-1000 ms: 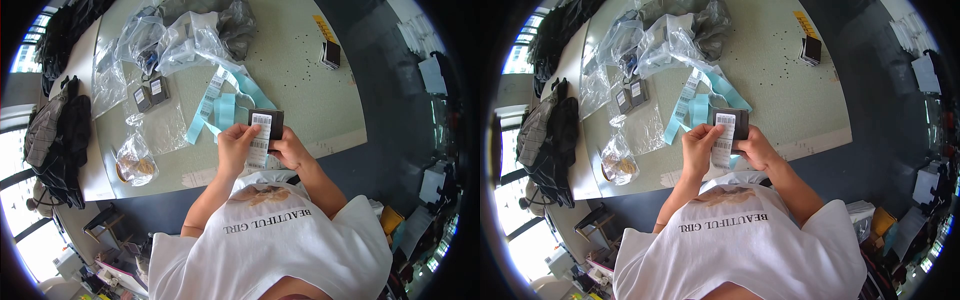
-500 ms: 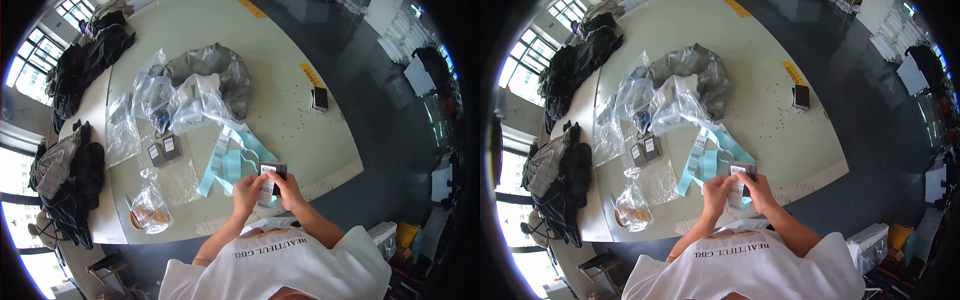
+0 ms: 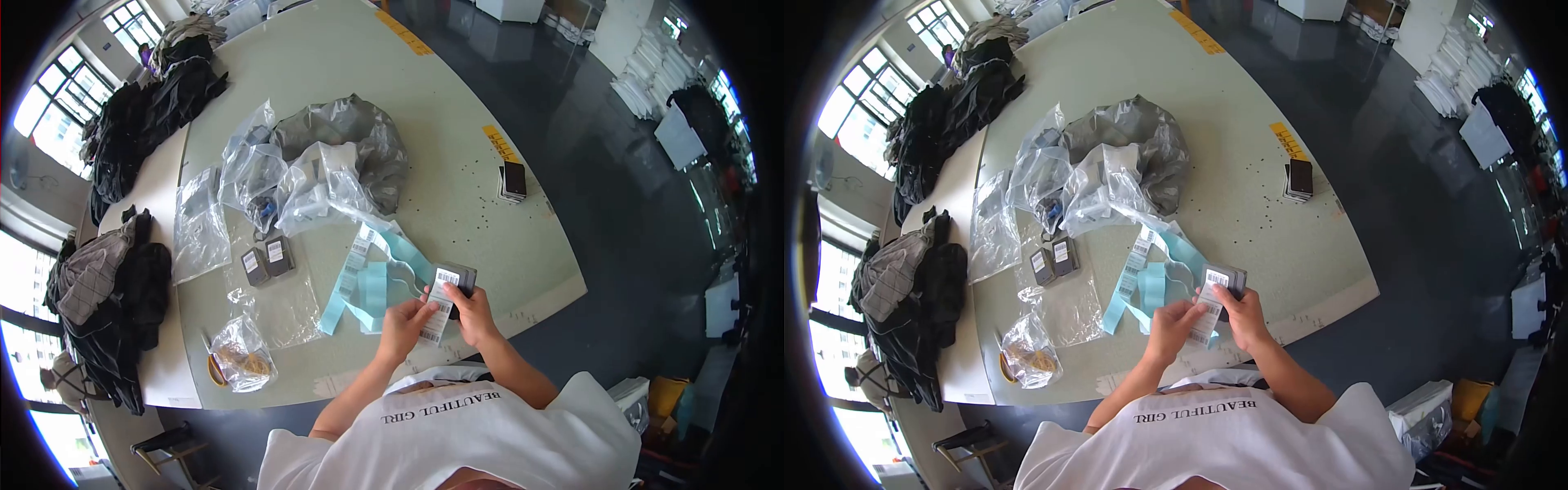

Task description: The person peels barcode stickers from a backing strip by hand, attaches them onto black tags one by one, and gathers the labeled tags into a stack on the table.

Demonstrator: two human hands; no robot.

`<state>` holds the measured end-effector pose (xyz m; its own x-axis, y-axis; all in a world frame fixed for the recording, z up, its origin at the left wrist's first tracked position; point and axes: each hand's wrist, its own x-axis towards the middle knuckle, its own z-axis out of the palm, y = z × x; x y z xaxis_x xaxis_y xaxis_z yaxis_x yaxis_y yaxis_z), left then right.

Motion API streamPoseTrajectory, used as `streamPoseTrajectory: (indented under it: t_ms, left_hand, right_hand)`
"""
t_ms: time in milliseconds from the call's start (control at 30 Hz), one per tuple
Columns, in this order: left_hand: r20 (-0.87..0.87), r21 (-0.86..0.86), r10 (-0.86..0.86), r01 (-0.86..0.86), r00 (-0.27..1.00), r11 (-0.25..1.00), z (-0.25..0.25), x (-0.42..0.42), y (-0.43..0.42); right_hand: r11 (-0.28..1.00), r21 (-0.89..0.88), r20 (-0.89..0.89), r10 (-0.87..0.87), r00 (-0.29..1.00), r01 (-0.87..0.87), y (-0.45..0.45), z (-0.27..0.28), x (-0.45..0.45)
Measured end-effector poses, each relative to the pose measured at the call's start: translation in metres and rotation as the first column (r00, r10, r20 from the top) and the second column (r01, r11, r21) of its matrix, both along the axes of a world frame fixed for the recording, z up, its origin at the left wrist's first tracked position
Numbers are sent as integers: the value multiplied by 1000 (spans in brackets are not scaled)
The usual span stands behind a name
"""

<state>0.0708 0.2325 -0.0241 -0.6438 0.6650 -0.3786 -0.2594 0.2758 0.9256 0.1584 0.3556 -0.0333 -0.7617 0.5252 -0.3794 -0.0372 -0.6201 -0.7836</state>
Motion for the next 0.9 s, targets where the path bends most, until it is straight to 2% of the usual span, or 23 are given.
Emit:
streamPoseTrajectory:
  t_ms: [100, 167, 267, 367, 500, 567, 667, 700, 767, 800, 867, 900]
  left_hand:
    - [-11, -3, 1, -1, 1000, 1000, 4, 17, 22]
    - [87, 118, 51, -61, 995, 991, 14, 33, 39]
    - [155, 141, 82, -104, 984, 985, 14, 55, 60]
    - [184, 142, 78, -105, 980, 984, 6, 67, 74]
    - [88, 117, 225, -234, 970, 965, 2, 70, 80]
    - [31, 86, 320, -321, 947, 943, -10, 60, 77]
    - [-146, 39, 312, -310, 939, 950, -25, 45, 78]
    - [-148, 33, 311, -309, 939, 950, -26, 43, 81]
    - [-83, 103, 315, -307, 945, 946, -25, 47, 86]
    - [-79, 95, 307, -300, 948, 949, -22, 53, 89]
    - [168, 281, 226, -266, 960, 922, -12, 59, 96]
    - [219, 275, 159, -217, 963, 937, -14, 60, 95]
  right_hand:
    - [999, 32, -30, 43, 999, -42, 30, 2, 12]
    - [999, 24, -24, 42, 999, -41, 51, 10, 20]
    - [995, 70, -32, 75, 997, -72, 83, 17, 32]
    - [993, 28, -26, 114, 993, -113, 106, 13, 46]
    - [996, -44, -43, 81, 996, -83, 121, 18, 63]
    - [982, -160, -108, 86, 990, -103, 124, 15, 71]
    - [973, -166, -95, 148, 984, -162, 123, 5, 80]
    - [972, -172, -97, 146, 984, -161, 121, -2, 81]
    - [988, -130, 26, 86, 996, -82, 113, -19, 86]
    - [988, -136, 31, 78, 996, -73, 110, -22, 88]
    - [980, -197, 25, 13, 1000, -8, 106, -23, 85]
    - [979, -205, 34, -3, 999, 10, 104, -24, 86]
